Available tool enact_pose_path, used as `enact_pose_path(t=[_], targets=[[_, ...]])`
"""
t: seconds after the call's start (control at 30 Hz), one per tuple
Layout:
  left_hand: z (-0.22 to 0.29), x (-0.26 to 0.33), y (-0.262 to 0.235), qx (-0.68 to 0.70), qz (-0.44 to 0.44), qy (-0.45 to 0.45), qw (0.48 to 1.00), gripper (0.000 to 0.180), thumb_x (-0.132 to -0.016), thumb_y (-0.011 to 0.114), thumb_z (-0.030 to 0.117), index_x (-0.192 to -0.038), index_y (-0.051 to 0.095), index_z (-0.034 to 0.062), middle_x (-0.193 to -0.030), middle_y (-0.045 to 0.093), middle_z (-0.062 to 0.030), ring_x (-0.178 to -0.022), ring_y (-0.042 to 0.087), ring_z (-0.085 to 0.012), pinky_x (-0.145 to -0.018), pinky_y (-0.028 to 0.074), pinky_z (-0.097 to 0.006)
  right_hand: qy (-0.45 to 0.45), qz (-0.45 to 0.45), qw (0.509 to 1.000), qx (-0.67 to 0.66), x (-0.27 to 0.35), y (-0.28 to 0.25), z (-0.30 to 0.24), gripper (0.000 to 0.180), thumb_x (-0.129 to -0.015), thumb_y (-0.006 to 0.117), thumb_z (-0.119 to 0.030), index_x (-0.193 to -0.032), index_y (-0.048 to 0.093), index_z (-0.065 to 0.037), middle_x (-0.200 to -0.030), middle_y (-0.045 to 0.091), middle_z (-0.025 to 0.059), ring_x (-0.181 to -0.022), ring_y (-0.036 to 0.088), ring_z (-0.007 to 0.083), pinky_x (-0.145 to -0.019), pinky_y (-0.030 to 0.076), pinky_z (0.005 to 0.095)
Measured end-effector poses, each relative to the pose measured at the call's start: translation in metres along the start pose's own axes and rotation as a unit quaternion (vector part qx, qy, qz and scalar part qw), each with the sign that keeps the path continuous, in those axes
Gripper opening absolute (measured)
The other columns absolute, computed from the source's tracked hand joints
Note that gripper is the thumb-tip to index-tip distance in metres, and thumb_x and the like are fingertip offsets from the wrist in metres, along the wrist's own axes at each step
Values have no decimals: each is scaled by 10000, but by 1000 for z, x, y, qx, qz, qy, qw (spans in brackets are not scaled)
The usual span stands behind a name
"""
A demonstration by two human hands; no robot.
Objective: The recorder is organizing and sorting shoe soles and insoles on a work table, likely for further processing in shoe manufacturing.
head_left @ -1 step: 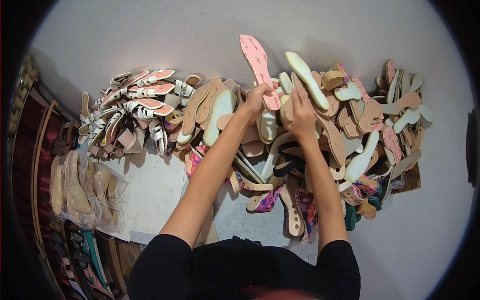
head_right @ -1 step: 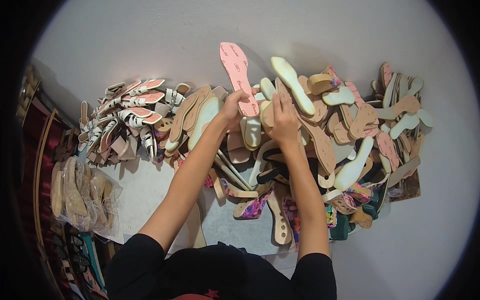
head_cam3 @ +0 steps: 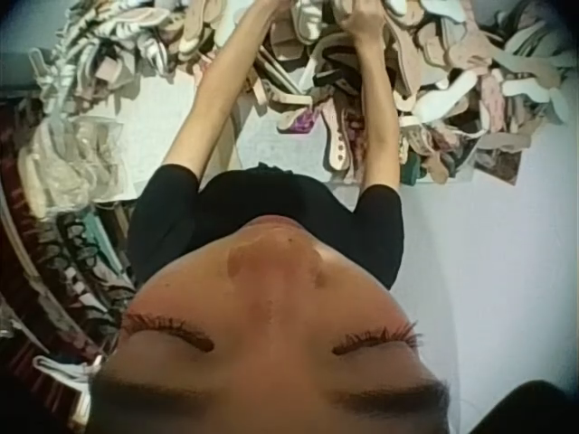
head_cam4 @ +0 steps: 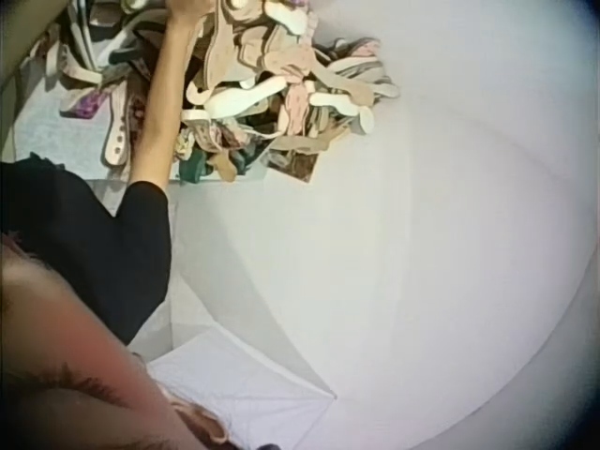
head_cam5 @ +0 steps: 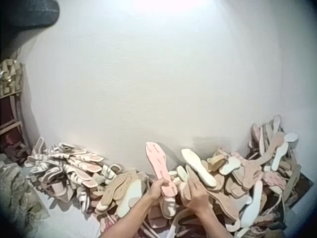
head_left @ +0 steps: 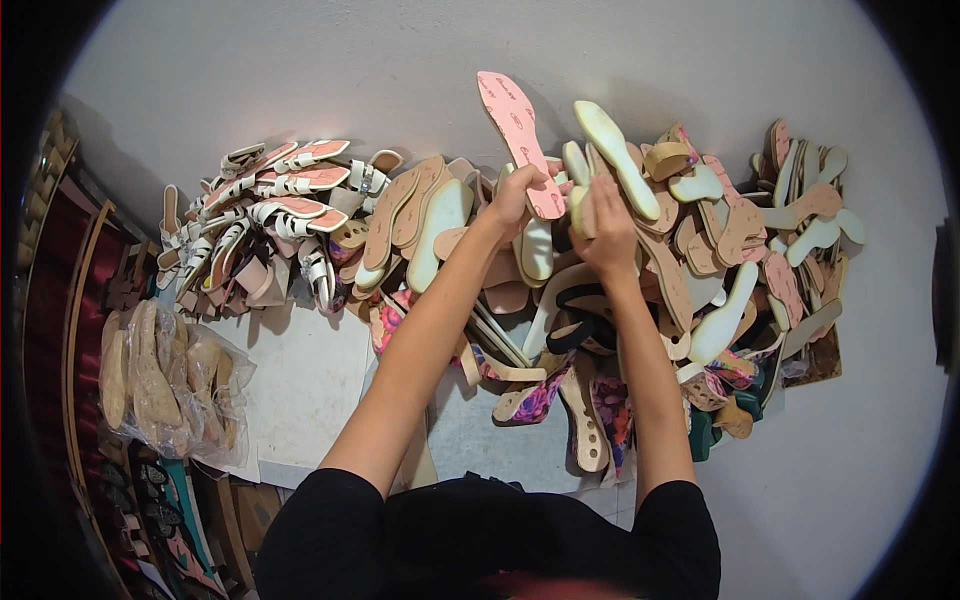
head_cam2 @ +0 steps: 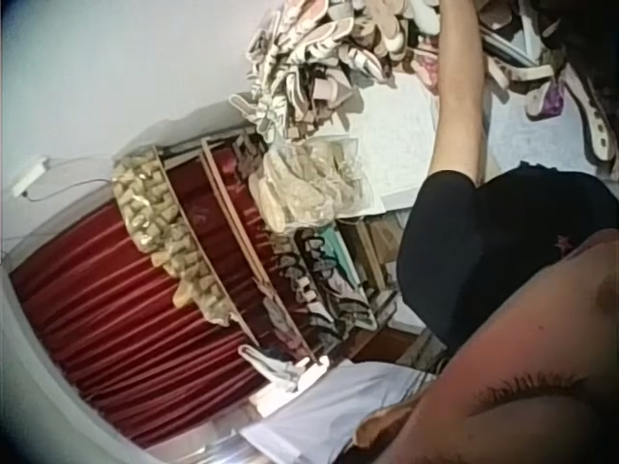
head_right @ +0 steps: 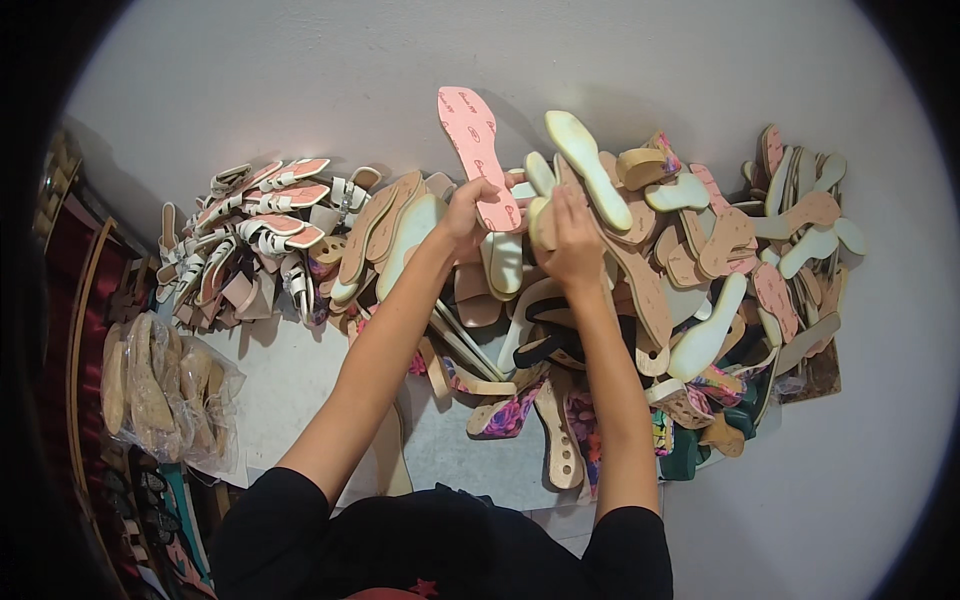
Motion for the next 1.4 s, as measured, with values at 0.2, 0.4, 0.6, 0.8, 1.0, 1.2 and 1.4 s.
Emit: enact_pose_path(t=[0.2, 0.4, 0.6, 0.8, 1.0, 1.2, 1.4], targets=[[-9, 8, -14, -109, -17, -55, 992, 509, -733, 398, 255, -1130, 461, -57, -1057, 523, -152, -979, 488, -217, -783, 443, -361, 195, 114, 963, -149, 1, -47, 66, 453, -676, 642, -131, -1087, 533, 26, -939, 596, 186, -845, 590, 297, -784, 452, 351], [-37, 42, -69, -281, 107, -149, 942, 352, -756, 441, 340, -883, 564, 36, -890, 495, -69, -877, 464, -175, -751, 417, -320, 302, 192, 887, -291, 17, -43, 92, 228, -762, 621, -79, -928, 571, 70, -874, 615, 92, -755, 583, 146, -671, 465, 278], [-62, 55, -86, -286, 139, -185, 930, 337, -754, 433, 329, -869, 561, 39, -1002, 502, -92, -921, 453, -202, -776, 387, -352, 253, 93, 931, -246, -1, -37, 62, 318, -747, 619, -109, -1019, 560, 43, -896, 621, 128, -782, 601, 186, -706, 470, 296], [-78, 70, -80, -296, 146, -216, 919, 346, -740, 442, 317, -891, 565, 31, -1010, 521, -93, -921, 453, -211, -822, 353, -346, 15, -35, 993, -116, -23, -13, -37, 635, -642, 648, -93, -1226, 416, 1, -1146, 514, 188, -1037, 503, 346, -848, 435, 376], [-89, 78, -73, -227, 165, -148, 948, 335, -712, 464, 290, -856, 570, 6, -940, 554, -102, -955, 458, -226, -852, 328, -323, -32, -26, 999, 32, -24, 1, -52, 649, -614, 670, -61, -1214, 428, -6, -1143, 515, 151, -1005, 512, 322, -834, 432, 382], [-107, 67, -68, 31, 121, -143, 982, 255, -670, 504, 211, -840, 561, 30, -871, 552, -75, -912, 480, -208, -839, 332, -302, 32, -145, 982, 118, -23, 40, -48, 673, -658, 659, -99, -1265, 369, -76, -1196, 462, 141, -979, 503, 339, -827, 427, 384], [-125, 62, -67, 7, 163, -160, 974, 212, -653, 489, 113, -826, 556, 11, -789, 525, -80, -721, 531, -202, -682, 419, -284, 63, -291, 953, 56, -10, 79, -47, 739, -602, 722, -180, -1264, 392, -166, -1268, 368, 177, -1081, 416, 372, -896, 366, 457]])
Point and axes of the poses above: each hand's wrist, its own x-axis away from the middle knuckle, its own y-axis out of the palm, z = x × y, the point moved 7 cm from there along -x, towards the middle knuckle
